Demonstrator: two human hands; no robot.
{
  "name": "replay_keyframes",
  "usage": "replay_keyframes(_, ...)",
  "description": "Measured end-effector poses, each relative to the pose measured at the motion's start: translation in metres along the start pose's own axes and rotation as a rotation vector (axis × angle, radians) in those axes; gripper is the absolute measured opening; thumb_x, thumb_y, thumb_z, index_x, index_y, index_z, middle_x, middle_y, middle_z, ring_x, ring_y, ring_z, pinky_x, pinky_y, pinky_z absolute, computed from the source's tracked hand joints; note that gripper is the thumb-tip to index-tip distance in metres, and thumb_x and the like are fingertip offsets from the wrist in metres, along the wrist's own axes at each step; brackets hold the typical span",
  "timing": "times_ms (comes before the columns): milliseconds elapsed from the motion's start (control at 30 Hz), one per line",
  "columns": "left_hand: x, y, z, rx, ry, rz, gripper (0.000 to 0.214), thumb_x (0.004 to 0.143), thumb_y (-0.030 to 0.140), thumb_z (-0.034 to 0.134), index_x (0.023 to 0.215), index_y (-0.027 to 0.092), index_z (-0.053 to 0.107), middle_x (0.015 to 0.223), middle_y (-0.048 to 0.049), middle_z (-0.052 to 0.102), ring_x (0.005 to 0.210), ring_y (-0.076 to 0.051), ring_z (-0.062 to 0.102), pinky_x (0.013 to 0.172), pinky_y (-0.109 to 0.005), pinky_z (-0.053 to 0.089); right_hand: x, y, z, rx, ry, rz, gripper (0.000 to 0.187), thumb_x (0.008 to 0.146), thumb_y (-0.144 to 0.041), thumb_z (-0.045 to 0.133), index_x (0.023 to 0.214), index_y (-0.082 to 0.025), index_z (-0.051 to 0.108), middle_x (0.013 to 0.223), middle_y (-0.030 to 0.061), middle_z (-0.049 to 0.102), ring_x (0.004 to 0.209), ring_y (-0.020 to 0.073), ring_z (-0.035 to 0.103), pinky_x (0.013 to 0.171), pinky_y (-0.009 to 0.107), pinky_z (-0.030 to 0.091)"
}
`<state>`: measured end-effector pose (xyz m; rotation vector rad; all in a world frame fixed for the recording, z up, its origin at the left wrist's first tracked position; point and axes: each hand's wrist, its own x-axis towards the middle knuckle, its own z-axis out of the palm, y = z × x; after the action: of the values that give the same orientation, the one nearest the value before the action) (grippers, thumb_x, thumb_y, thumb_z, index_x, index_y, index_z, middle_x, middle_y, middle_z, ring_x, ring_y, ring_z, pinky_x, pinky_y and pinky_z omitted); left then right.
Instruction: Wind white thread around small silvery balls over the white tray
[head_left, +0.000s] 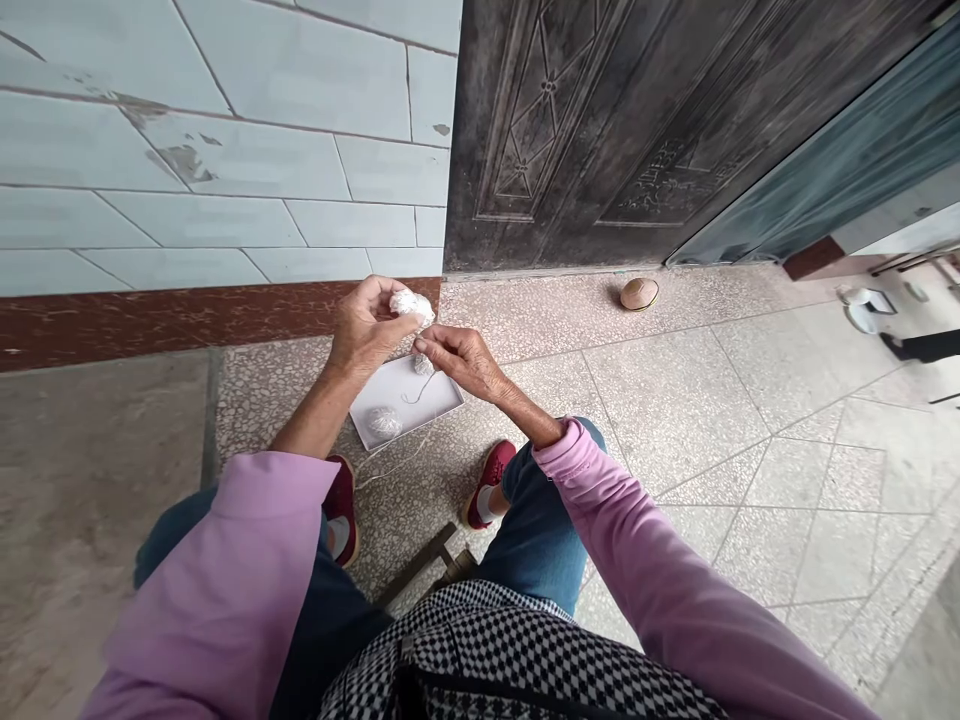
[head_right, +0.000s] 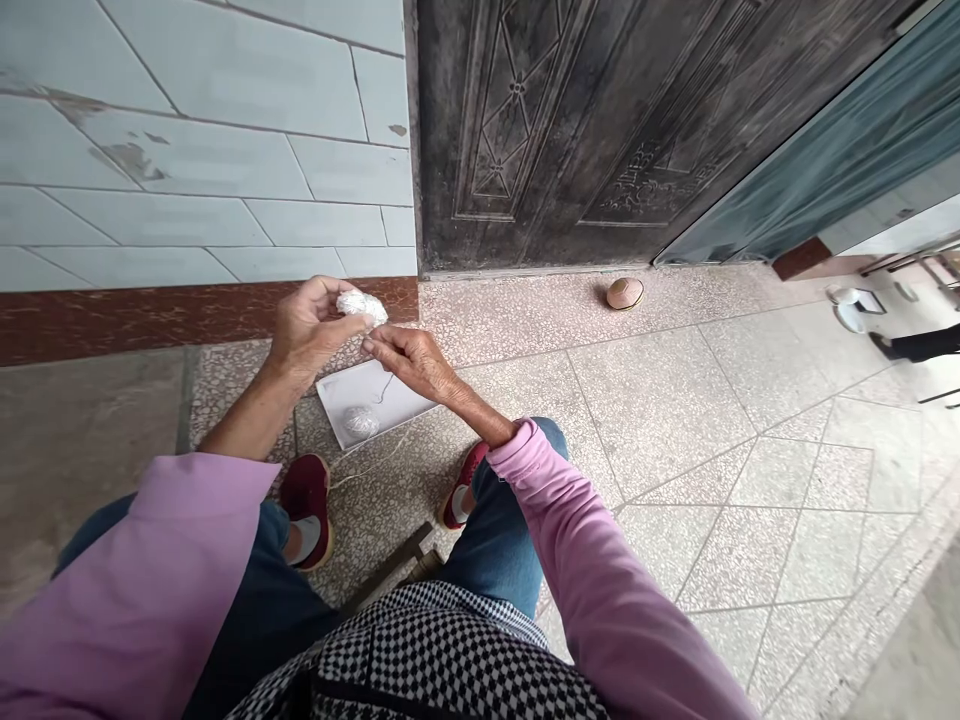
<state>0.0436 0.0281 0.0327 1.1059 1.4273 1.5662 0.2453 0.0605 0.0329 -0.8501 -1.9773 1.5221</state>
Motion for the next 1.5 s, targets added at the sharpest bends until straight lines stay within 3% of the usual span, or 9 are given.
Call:
replay_keyframes(133, -0.008, 0.007, -0.007, 0.053, -0.156, -0.060, 0.038, 0.071, 0.036, 0.105, 0.099, 0.023, 0.083, 0.095, -0.0048, 0.082, 0.088, -0.025, 0.076, 0.076, -0.035, 0.063, 0.003, -0.006, -0.016, 0.015, 0.125, -0.031, 0.059, 0.121, -0.073, 0.093, 0.091, -0.026, 0.074, 0.078, -0.0001, 0.053, 0.082, 0.0234, 0.055, 0.076, 0.038, 0.047)
replay_keyframes(233, -0.019, 0.016, -0.006, -0.044, -0.330, -0.122, 0.042, 0.081, 0.050, 0.108, 0.106, 0.023, 0.089, 0.098, -0.0072, 0.083, 0.089, -0.026, 0.078, 0.077, -0.036, 0.067, 0.005, -0.010, -0.027, 0.023, 0.214, -0.052, 0.063, 0.118, -0.077, 0.093, 0.087, -0.028, 0.069, 0.079, 0.0010, 0.050, 0.082, 0.0252, 0.054, 0.074, 0.038, 0.050)
replay_keyframes(333, -0.026, 0.021, -0.001, -0.162, -0.414, -0.176, 0.049, 0.085, 0.057, 0.112, 0.110, 0.021, 0.090, 0.103, -0.0101, 0.085, 0.094, -0.029, 0.082, 0.081, -0.039, 0.072, 0.006, -0.010, -0.031, 0.019, 0.265, -0.023, 0.066, 0.114, -0.082, 0.094, 0.086, -0.030, 0.066, 0.078, 0.0013, 0.047, 0.081, 0.0264, 0.054, 0.072, 0.039, 0.051)
replay_keyframes(533, -0.020, 0.011, 0.007, -0.282, -0.344, -0.205, 0.058, 0.071, 0.049, 0.122, 0.107, 0.025, 0.084, 0.106, -0.0114, 0.085, 0.097, -0.033, 0.086, 0.077, -0.042, 0.073, 0.009, -0.003, -0.028, 0.101, 0.299, 0.055, 0.064, 0.113, -0.080, 0.097, 0.090, -0.029, 0.067, 0.078, 0.0007, 0.050, 0.081, 0.0257, 0.057, 0.068, 0.036, 0.051)
replay_keyframes(767, -0.019, 0.008, 0.017, -0.348, -0.260, -0.238, 0.057, 0.067, 0.039, 0.118, 0.102, 0.023, 0.075, 0.102, -0.0076, 0.082, 0.093, -0.026, 0.082, 0.084, -0.040, 0.075, 0.013, 0.002, -0.026, 0.175, 0.306, 0.080, 0.063, 0.120, -0.074, 0.093, 0.090, -0.029, 0.062, 0.076, -0.0016, 0.047, 0.078, 0.0221, 0.047, 0.068, 0.037, 0.043)
replay_keyframes(1000, -0.021, 0.010, 0.016, -0.383, -0.297, -0.270, 0.059, 0.073, 0.040, 0.119, 0.120, 0.023, 0.087, 0.114, -0.0117, 0.086, 0.095, -0.028, 0.082, 0.073, -0.037, 0.073, 0.014, 0.005, -0.031, 0.075, 0.349, 0.057, 0.057, 0.120, -0.068, 0.096, 0.090, -0.029, 0.066, 0.080, -0.0012, 0.050, 0.080, 0.0233, 0.051, 0.073, 0.038, 0.047)
replay_keyframes(1133, -0.024, 0.011, 0.013, -0.393, -0.300, -0.230, 0.066, 0.074, 0.039, 0.116, 0.132, 0.021, 0.090, 0.121, -0.0127, 0.087, 0.101, -0.028, 0.083, 0.077, -0.037, 0.073, 0.015, 0.008, -0.029, 0.051, 0.328, 0.007, 0.050, 0.126, -0.057, 0.091, 0.093, -0.028, 0.068, 0.078, -0.0025, 0.051, 0.079, 0.0204, 0.047, 0.075, 0.037, 0.046)
replay_keyframes(1333, -0.027, 0.012, 0.008, -0.402, -0.187, -0.271, 0.062, 0.063, 0.032, 0.121, 0.115, 0.018, 0.092, 0.113, -0.0111, 0.088, 0.101, -0.026, 0.081, 0.083, -0.034, 0.070, 0.020, 0.020, -0.026, 0.080, 0.333, -0.062, 0.064, 0.117, -0.083, 0.092, 0.091, -0.030, 0.066, 0.073, -0.0032, 0.049, 0.070, 0.0214, 0.045, 0.066, 0.038, 0.047)
replay_keyframes(1500, -0.028, 0.013, 0.008, -0.411, -0.216, -0.275, 0.055, 0.068, 0.038, 0.123, 0.112, 0.017, 0.098, 0.114, -0.0126, 0.088, 0.100, -0.025, 0.079, 0.083, -0.034, 0.068, 0.022, 0.027, -0.034, 0.052, 0.366, -0.093, 0.065, 0.117, -0.086, 0.089, 0.092, -0.031, 0.066, 0.073, -0.0024, 0.049, 0.068, 0.0222, 0.047, 0.066, 0.038, 0.051)
